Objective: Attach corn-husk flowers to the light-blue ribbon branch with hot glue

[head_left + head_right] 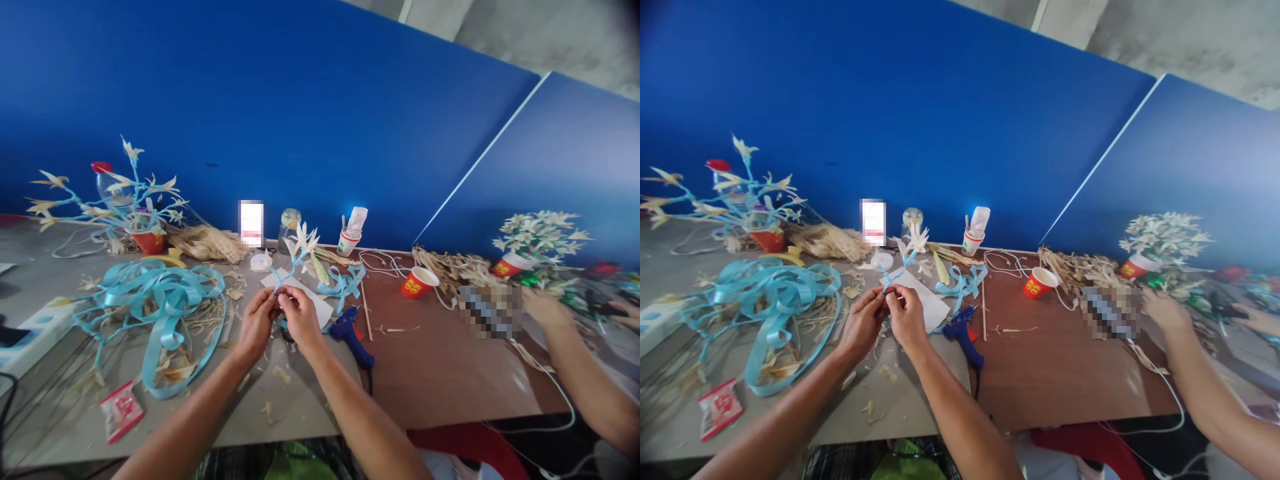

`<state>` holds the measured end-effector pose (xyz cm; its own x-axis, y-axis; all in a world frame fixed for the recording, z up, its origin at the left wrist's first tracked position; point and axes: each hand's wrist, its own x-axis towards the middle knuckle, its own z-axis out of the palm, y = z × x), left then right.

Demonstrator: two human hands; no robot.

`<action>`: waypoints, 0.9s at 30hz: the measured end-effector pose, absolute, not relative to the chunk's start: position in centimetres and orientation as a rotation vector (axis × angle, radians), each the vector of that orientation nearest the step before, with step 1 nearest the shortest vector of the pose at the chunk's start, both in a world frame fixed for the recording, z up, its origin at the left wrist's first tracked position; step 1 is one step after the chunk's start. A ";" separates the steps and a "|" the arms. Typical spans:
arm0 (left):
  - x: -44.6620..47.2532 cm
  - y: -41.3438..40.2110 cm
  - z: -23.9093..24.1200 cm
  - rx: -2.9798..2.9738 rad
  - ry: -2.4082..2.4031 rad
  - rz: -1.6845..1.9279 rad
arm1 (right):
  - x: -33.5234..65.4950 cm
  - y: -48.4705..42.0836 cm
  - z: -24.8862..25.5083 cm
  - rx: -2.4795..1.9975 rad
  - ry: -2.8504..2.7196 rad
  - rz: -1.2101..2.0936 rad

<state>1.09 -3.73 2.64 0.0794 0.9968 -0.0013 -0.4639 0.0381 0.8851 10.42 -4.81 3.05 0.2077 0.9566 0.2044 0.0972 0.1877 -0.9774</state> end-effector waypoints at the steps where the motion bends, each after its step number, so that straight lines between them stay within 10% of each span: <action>1: 1.1 -3.7 2.5 0.908 0.833 1.354 | 10.3 -4.8 3.1 -1.214 -1.160 0.880; 27: 1.0 -3.7 1.1 1.424 1.016 1.343 | 12.2 -4.4 3.5 -1.490 -1.291 0.501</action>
